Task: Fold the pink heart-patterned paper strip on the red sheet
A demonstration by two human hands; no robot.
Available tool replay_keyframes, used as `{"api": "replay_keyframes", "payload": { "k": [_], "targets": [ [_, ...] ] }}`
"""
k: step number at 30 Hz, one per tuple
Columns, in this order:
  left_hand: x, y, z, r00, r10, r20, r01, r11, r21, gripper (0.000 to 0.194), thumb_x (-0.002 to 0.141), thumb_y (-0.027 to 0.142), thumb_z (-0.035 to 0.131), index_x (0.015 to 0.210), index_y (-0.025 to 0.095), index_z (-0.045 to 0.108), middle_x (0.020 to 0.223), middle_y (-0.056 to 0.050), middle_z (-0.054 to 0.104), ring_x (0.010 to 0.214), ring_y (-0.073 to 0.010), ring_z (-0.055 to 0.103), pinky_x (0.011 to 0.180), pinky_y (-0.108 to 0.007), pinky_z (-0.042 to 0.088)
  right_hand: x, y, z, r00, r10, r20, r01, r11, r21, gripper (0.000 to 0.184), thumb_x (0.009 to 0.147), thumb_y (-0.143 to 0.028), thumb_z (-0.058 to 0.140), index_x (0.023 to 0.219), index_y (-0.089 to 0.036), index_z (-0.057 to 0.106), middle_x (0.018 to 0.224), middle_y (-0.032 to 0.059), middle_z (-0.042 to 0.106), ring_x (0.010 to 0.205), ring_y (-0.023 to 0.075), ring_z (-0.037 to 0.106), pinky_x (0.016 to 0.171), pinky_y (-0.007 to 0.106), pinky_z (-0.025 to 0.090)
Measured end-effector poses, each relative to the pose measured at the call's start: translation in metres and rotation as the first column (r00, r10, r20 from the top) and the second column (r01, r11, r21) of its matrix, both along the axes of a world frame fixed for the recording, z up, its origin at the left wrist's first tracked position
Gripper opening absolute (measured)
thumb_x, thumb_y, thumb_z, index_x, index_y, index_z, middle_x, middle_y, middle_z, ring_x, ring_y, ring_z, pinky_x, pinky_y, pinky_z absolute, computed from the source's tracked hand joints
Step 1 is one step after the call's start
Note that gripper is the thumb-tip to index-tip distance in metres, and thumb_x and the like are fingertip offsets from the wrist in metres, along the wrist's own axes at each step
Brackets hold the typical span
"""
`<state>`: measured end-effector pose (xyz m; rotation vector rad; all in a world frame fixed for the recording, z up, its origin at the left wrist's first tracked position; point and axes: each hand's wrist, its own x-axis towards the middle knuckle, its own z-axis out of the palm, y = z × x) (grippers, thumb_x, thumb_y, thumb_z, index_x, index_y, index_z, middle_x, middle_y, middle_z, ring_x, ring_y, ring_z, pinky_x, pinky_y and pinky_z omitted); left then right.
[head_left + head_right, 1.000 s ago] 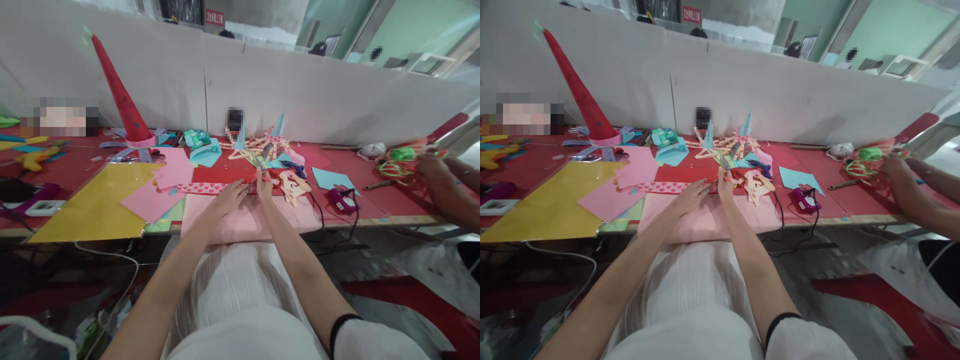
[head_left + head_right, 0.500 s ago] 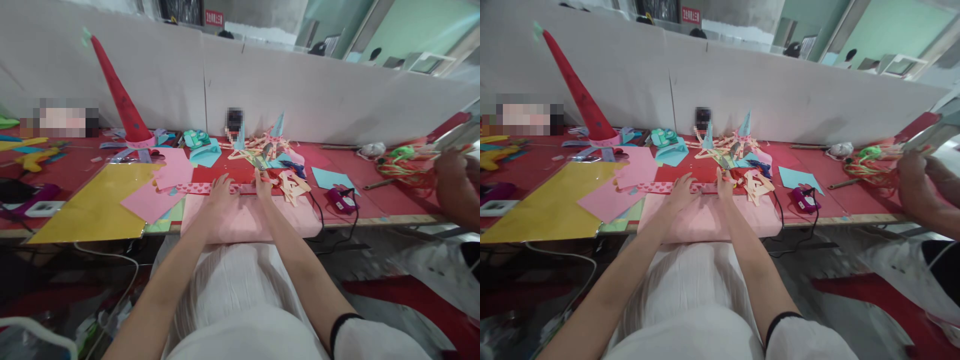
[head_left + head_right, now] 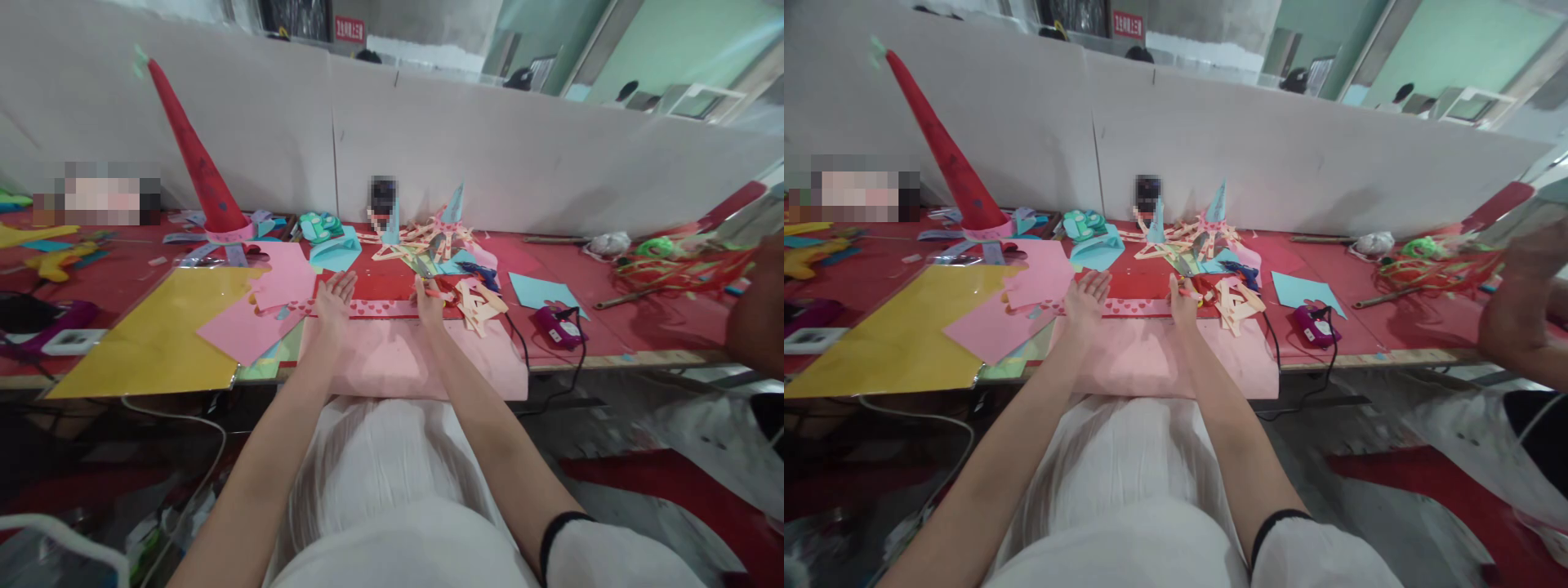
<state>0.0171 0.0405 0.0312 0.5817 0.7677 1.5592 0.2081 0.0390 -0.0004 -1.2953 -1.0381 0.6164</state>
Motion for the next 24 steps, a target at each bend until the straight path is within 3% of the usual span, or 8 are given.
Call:
{"api": "replay_keyframes", "payload": {
  "k": [4,5,7,9,12,14,18,24],
  "targets": [
    [0.013,-0.006,-0.002,0.920,0.002,-0.392,0.071,0.983,0.172,0.040,0.092,0.043,0.029,0.087,0.018,0.061,0.107,-0.013,0.068,0.109,-0.0228,0.062,0.102,-0.042,0.040,0.001,0.000,0.000,1.000,0.001,0.018,-0.001,1.000,-0.011,0.042,0.077,-0.064,0.048,0.071,-0.023,0.042,0.048,-0.0071,0.051,0.044,0.0095,0.051,0.048,0.021,0.042],
    [0.017,-0.009,-0.004,0.818,0.049,-0.573,0.093,0.972,0.216,0.033,0.091,0.038,0.035,0.088,0.018,0.062,0.109,-0.013,0.068,0.112,-0.0231,0.059,0.105,-0.042,0.038,0.001,-0.001,0.001,1.000,0.002,0.020,-0.002,1.000,-0.015,0.042,0.077,-0.064,0.049,0.071,-0.023,0.042,0.048,-0.0071,0.051,0.044,0.0095,0.051,0.048,0.021,0.042],
    [0.024,-0.015,-0.007,0.470,0.157,-0.869,0.174,0.948,0.265,0.019,0.086,0.030,0.048,0.090,0.018,0.063,0.117,-0.012,0.064,0.122,-0.0250,0.052,0.111,-0.044,0.029,0.001,-0.001,0.003,1.000,0.004,0.018,-0.004,1.000,-0.019,0.042,0.077,-0.064,0.050,0.070,-0.023,0.042,0.047,-0.0075,0.050,0.043,0.0096,0.050,0.047,0.022,0.041],
    [0.028,-0.021,-0.010,0.127,0.244,-0.961,0.296,0.916,0.272,0.019,0.084,0.024,0.052,0.098,0.019,0.063,0.131,-0.012,0.055,0.132,-0.0245,0.041,0.116,-0.044,0.020,0.000,-0.001,0.003,1.000,0.004,0.013,-0.004,1.000,-0.020,0.042,0.077,-0.063,0.050,0.071,-0.023,0.042,0.046,-0.0078,0.049,0.042,0.0098,0.049,0.047,0.022,0.040],
    [0.029,-0.025,-0.012,-0.166,0.270,-0.949,0.328,0.922,0.205,0.026,0.085,0.026,0.054,0.108,0.019,0.061,0.141,-0.012,0.046,0.135,-0.0250,0.035,0.115,-0.044,0.022,-0.001,-0.002,0.004,1.000,0.007,0.020,-0.007,1.000,-0.022,0.040,0.078,-0.061,0.051,0.071,-0.023,0.042,0.046,-0.0080,0.048,0.043,0.0102,0.048,0.048,0.023,0.040],
    [0.027,-0.025,-0.012,-0.241,0.253,-0.937,0.327,0.930,0.168,0.026,0.085,0.030,0.054,0.108,0.020,0.061,0.141,-0.011,0.046,0.135,-0.0250,0.037,0.113,-0.043,0.027,-0.002,-0.004,0.005,0.999,-0.001,0.045,0.001,1.000,-0.007,0.038,0.079,-0.060,0.050,0.072,-0.023,0.043,0.047,-0.0078,0.048,0.045,0.0105,0.049,0.050,0.024,0.040],
    [0.024,-0.024,-0.012,-0.258,0.228,-0.939,0.325,0.936,0.138,0.026,0.085,0.030,0.053,0.109,0.021,0.060,0.139,-0.010,0.048,0.133,-0.0239,0.039,0.110,-0.040,0.032,-0.005,-0.013,0.012,0.987,-0.076,0.144,0.062,0.993,0.100,0.039,0.081,-0.058,0.050,0.066,-0.022,0.043,0.050,-0.0054,0.051,0.052,0.0113,0.051,0.060,0.026,0.043],
    [0.024,-0.023,-0.015,-0.191,0.208,-0.959,0.315,0.939,0.141,0.025,0.082,0.024,0.057,0.107,0.022,0.060,0.139,-0.011,0.048,0.132,-0.0260,0.040,0.109,-0.043,0.032,-0.011,-0.017,0.016,0.975,0.162,0.152,-0.175,0.982,0.075,0.047,0.076,-0.063,0.054,0.058,-0.023,0.038,0.044,-0.0066,0.043,0.045,0.0100,0.045,0.054,0.026,0.041]
  ]
}}
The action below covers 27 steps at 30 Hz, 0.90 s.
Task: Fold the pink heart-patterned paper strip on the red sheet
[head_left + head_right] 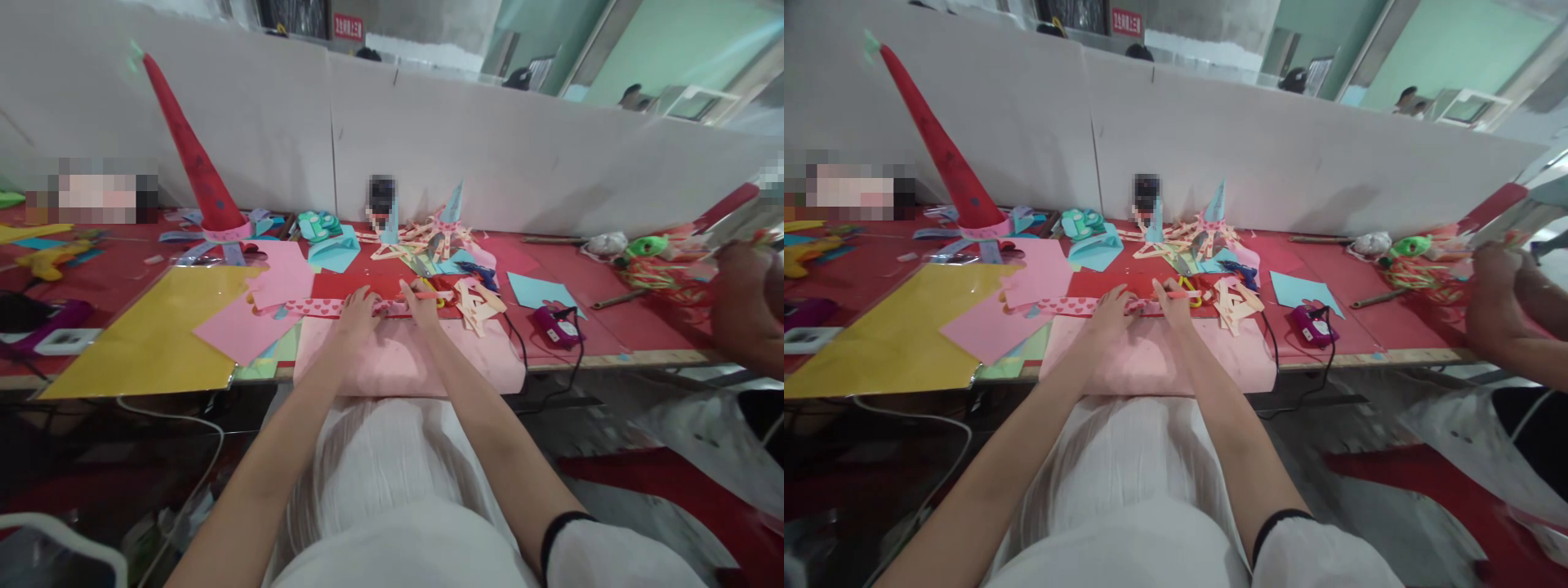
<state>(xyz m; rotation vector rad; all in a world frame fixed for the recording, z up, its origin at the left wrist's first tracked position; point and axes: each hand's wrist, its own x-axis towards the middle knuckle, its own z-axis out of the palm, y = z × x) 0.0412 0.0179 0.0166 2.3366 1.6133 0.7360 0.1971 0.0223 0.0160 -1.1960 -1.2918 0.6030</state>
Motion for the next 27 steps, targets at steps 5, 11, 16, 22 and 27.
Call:
{"api": "replay_keyframes", "payload": {
  "k": [5,11,16,22,27],
  "targets": [
    [-0.001,-0.001,0.000,0.996,-0.035,0.080,0.035,0.999,-0.006,0.026,0.080,0.020,0.057,0.106,0.022,0.061,0.135,-0.012,0.050,0.130,-0.0284,0.042,0.109,-0.045,0.031,0.001,0.010,-0.006,0.997,0.076,-0.015,-0.077,0.990,-0.121,0.053,0.067,-0.071,0.056,0.057,-0.024,0.033,0.041,-0.0071,0.043,0.041,0.0100,0.043,0.045,0.025,0.036],
    [-0.001,0.001,-0.003,0.995,-0.038,0.097,0.039,0.999,-0.008,0.027,0.081,0.025,0.057,0.107,0.021,0.060,0.135,-0.013,0.050,0.128,-0.0291,0.043,0.108,-0.044,0.033,0.005,0.014,-0.013,0.998,-0.022,0.053,0.027,0.995,-0.092,0.052,0.070,-0.068,0.055,0.055,-0.025,0.030,0.040,-0.0081,0.037,0.042,0.0098,0.040,0.044,0.024,0.033],
    [-0.001,0.003,-0.004,0.996,-0.055,0.076,0.056,0.998,-0.013,0.030,0.078,0.022,0.060,0.108,0.018,0.060,0.136,-0.015,0.049,0.130,-0.0297,0.042,0.110,-0.043,0.030,0.006,0.015,-0.015,0.995,-0.031,0.090,0.042,0.992,-0.117,0.046,0.076,-0.053,0.058,0.055,-0.024,0.029,0.041,-0.0088,0.034,0.043,0.0099,0.038,0.048,0.025,0.034],
    [-0.001,0.001,0.000,0.999,-0.021,0.042,0.022,1.000,-0.020,0.031,0.079,0.025,0.059,0.110,0.020,0.059,0.137,-0.014,0.048,0.129,-0.0296,0.044,0.108,-0.044,0.033,0.006,0.015,-0.014,0.995,-0.025,0.097,0.039,0.989,-0.145,0.040,0.080,-0.045,0.056,0.056,-0.025,0.031,0.041,-0.0084,0.037,0.045,0.0114,0.042,0.050,0.025,0.035],
    [0.000,-0.001,0.002,0.999,-0.007,0.033,0.008,1.000,-0.024,0.037,0.079,0.027,0.059,0.115,0.022,0.057,0.139,-0.013,0.048,0.130,-0.0299,0.042,0.109,-0.046,0.031,0.007,0.015,-0.016,0.998,0.009,0.064,0.001,0.988,-0.155,0.039,0.079,-0.050,0.054,0.059,-0.025,0.032,0.040,-0.0085,0.041,0.043,0.0120,0.045,0.049,0.025,0.036]
  ]
}}
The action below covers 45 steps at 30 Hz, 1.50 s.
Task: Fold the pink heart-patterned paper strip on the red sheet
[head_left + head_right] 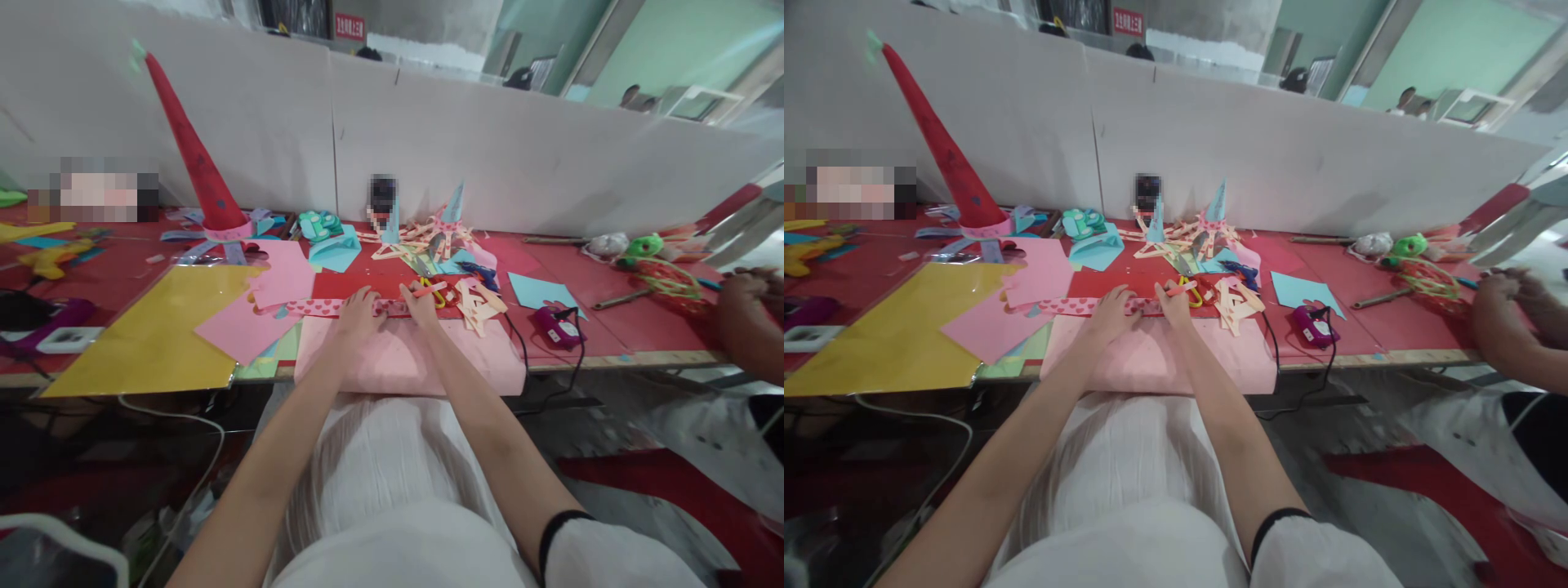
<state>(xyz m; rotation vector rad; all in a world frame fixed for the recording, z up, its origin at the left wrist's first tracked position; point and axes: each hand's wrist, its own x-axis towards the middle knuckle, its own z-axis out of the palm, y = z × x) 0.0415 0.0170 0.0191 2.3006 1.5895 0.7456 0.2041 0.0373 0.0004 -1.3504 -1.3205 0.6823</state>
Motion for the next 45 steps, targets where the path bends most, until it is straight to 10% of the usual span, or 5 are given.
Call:
{"api": "replay_keyframes", "payload": {
  "k": [25,45],
  "targets": [
    [0.000,-0.001,0.000,0.998,-0.023,0.053,0.024,1.000,-0.017,0.028,0.078,0.023,0.061,0.106,0.024,0.062,0.138,-0.011,0.048,0.133,-0.0296,0.038,0.114,-0.049,0.020,-0.008,-0.016,0.014,0.984,-0.177,-0.018,0.177,0.968,0.178,0.044,0.080,-0.060,0.047,0.060,-0.024,0.032,0.051,-0.0055,0.039,0.048,0.0109,0.047,0.048,0.024,0.038],
    [0.000,-0.001,0.003,0.998,0.001,-0.060,0.000,1.000,0.018,0.032,0.082,0.028,0.057,0.113,0.025,0.059,0.141,-0.009,0.046,0.133,-0.0247,0.038,0.113,-0.045,0.025,-0.005,-0.006,0.003,0.999,0.004,-0.042,-0.003,0.999,0.042,0.043,0.078,-0.061,0.048,0.061,-0.025,0.031,0.046,-0.0064,0.038,0.045,0.0112,0.040,0.048,0.026,0.035]
  ]
}}
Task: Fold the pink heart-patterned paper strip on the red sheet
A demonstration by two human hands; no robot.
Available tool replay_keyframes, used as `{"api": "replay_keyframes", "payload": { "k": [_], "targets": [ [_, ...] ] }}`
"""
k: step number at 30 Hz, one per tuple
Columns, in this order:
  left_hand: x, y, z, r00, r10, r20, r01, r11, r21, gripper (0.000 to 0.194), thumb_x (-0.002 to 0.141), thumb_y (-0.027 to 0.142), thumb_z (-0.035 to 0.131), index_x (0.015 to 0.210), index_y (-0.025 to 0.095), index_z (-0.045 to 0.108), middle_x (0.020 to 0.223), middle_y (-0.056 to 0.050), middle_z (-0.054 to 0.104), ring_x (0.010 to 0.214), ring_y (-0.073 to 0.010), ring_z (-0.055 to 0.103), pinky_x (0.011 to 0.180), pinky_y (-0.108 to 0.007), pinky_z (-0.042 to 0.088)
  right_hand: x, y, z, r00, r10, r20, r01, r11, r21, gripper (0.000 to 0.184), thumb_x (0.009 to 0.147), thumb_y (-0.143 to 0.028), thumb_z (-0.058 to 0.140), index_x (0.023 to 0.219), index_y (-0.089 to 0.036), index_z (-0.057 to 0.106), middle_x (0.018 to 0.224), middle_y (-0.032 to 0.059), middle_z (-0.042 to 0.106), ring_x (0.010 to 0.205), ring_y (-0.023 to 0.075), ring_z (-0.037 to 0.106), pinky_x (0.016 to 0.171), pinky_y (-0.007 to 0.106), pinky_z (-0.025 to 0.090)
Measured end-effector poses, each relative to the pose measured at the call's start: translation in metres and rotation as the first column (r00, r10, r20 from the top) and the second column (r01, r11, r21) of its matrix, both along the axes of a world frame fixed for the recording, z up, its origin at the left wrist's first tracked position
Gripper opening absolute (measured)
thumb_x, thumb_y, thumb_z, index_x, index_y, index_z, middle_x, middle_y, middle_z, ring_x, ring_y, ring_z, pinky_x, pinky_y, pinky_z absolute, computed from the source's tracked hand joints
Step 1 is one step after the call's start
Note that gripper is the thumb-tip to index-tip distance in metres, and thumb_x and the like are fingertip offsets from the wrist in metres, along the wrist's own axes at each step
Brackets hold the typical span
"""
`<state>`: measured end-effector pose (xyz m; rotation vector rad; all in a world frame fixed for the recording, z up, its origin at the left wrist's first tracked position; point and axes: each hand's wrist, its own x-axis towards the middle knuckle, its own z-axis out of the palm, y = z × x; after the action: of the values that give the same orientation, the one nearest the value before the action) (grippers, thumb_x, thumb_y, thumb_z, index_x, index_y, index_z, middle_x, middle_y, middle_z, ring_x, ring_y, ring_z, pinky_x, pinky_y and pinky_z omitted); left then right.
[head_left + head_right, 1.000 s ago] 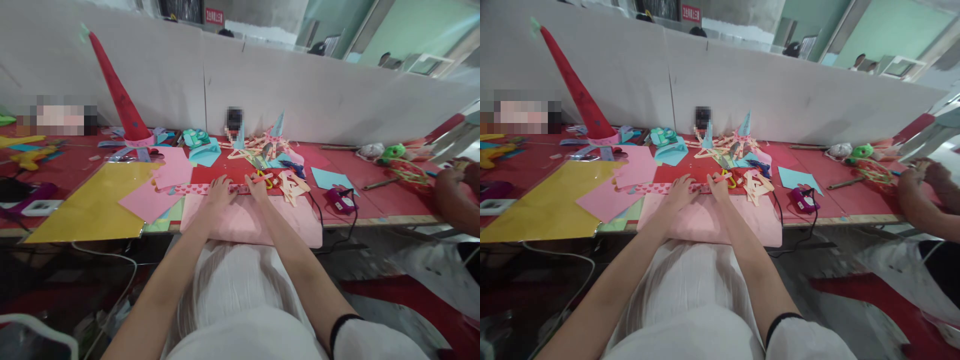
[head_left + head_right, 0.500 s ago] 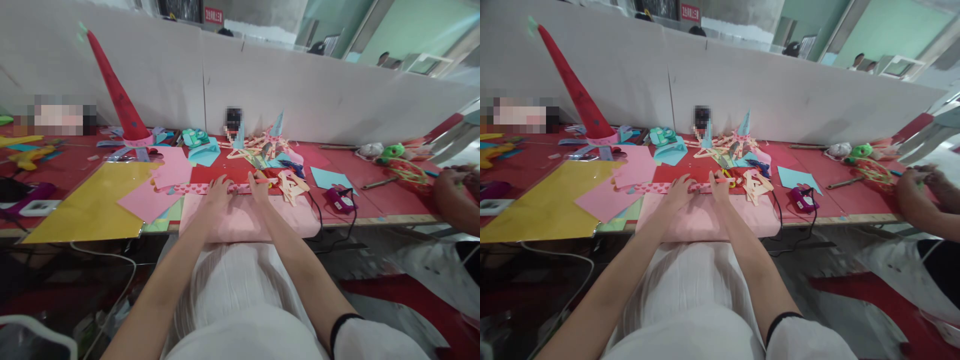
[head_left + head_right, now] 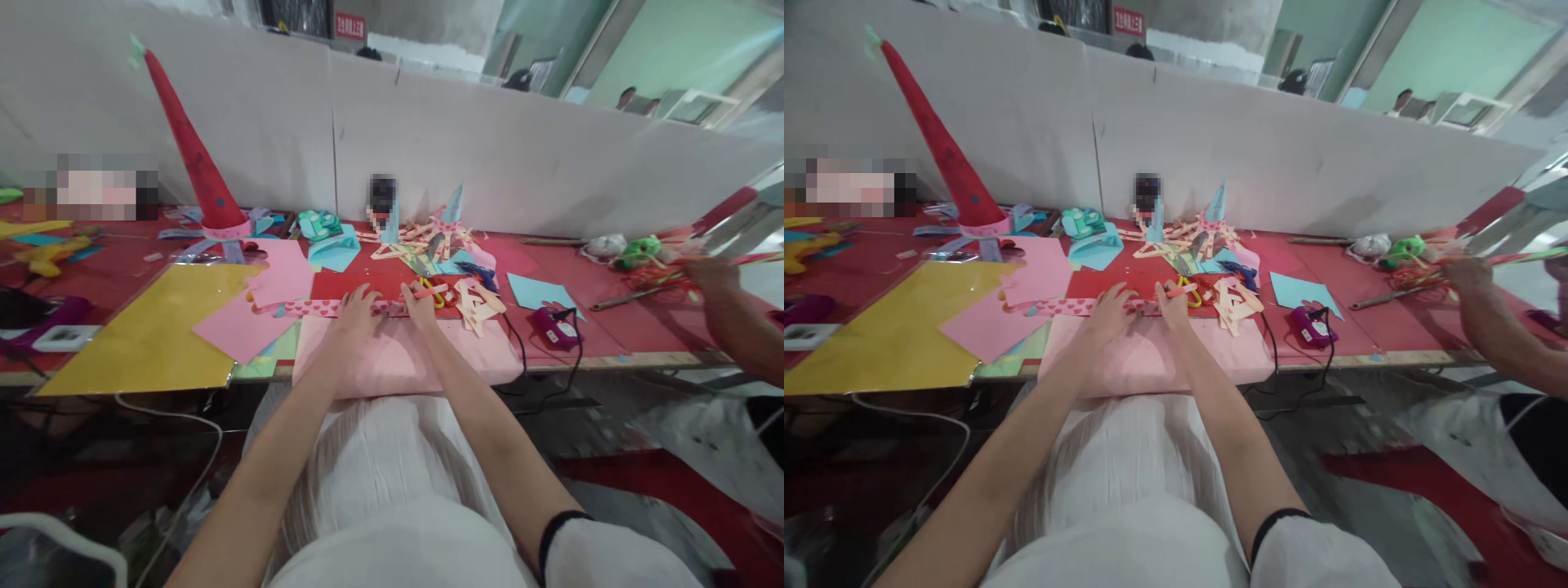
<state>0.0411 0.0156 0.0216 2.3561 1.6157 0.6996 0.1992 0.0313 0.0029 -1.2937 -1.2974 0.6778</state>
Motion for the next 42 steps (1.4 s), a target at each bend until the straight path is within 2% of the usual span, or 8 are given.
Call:
{"api": "replay_keyframes", "payload": {
  "k": [3,9,13,22,34,42],
  "targets": [
    [0.001,-0.001,0.002,0.999,0.002,-0.042,-0.002,1.000,0.014,0.033,0.082,0.028,0.056,0.115,0.025,0.058,0.142,-0.008,0.045,0.134,-0.0229,0.037,0.114,-0.042,0.026,0.002,0.004,-0.002,0.999,-0.018,0.045,0.018,1.000,-0.015,0.039,0.078,-0.054,0.049,0.060,-0.025,0.031,0.045,-0.0064,0.037,0.048,0.0115,0.040,0.050,0.026,0.034],
    [0.001,-0.003,0.006,0.996,-0.001,-0.091,0.001,1.000,-0.006,0.027,0.084,0.032,0.055,0.110,0.025,0.061,0.141,-0.007,0.046,0.133,-0.0235,0.039,0.113,-0.043,0.026,0.000,0.002,0.004,0.991,-0.067,0.112,0.076,0.994,-0.074,0.033,0.076,-0.035,0.052,0.056,-0.024,0.028,0.044,-0.0081,0.030,0.046,0.0099,0.034,0.050,0.025,0.030],
    [0.001,-0.003,0.007,0.996,-0.004,-0.088,0.003,1.000,-0.005,0.026,0.084,0.033,0.056,0.108,0.023,0.062,0.141,-0.009,0.047,0.134,-0.0237,0.038,0.112,-0.041,0.028,-0.001,0.001,0.006,0.988,-0.124,0.092,0.133,0.986,-0.096,0.029,0.071,-0.025,0.051,0.054,-0.023,0.027,0.047,-0.0081,0.027,0.048,0.0091,0.031,0.049,0.024,0.028],
    [0.001,-0.003,0.006,0.997,-0.008,-0.081,0.008,1.000,0.000,0.025,0.085,0.032,0.055,0.107,0.023,0.061,0.138,-0.008,0.050,0.131,-0.0236,0.041,0.111,-0.041,0.029,-0.001,0.002,0.003,0.986,-0.132,0.099,0.141,0.985,-0.094,0.028,0.069,-0.023,0.051,0.052,-0.023,0.028,0.046,-0.0082,0.027,0.048,0.0099,0.031,0.050,0.024,0.026],
    [0.000,0.002,-0.003,0.999,-0.021,-0.040,0.022,0.999,0.029,0.024,0.084,0.034,0.056,0.106,0.024,0.062,0.136,-0.007,0.052,0.130,-0.0234,0.043,0.111,-0.041,0.029,-0.003,-0.005,0.012,0.977,-0.141,0.159,0.162,0.979,-0.123,0.028,0.069,-0.022,0.049,0.052,-0.023,0.027,0.046,-0.0082,0.028,0.049,0.0105,0.033,0.052,0.025,0.028],
    [0.001,0.002,-0.002,0.999,-0.001,-0.046,0.001,1.000,0.005,0.025,0.084,0.034,0.055,0.106,0.024,0.062,0.139,-0.008,0.049,0.131,-0.0239,0.041,0.112,-0.042,0.027,-0.002,-0.002,0.008,0.980,-0.131,0.150,0.148,0.983,-0.110,0.028,0.070,-0.027,0.050,0.053,-0.023,0.028,0.043,-0.0086,0.030,0.048,0.0107,0.034,0.052,0.024,0.028]
  ]
}}
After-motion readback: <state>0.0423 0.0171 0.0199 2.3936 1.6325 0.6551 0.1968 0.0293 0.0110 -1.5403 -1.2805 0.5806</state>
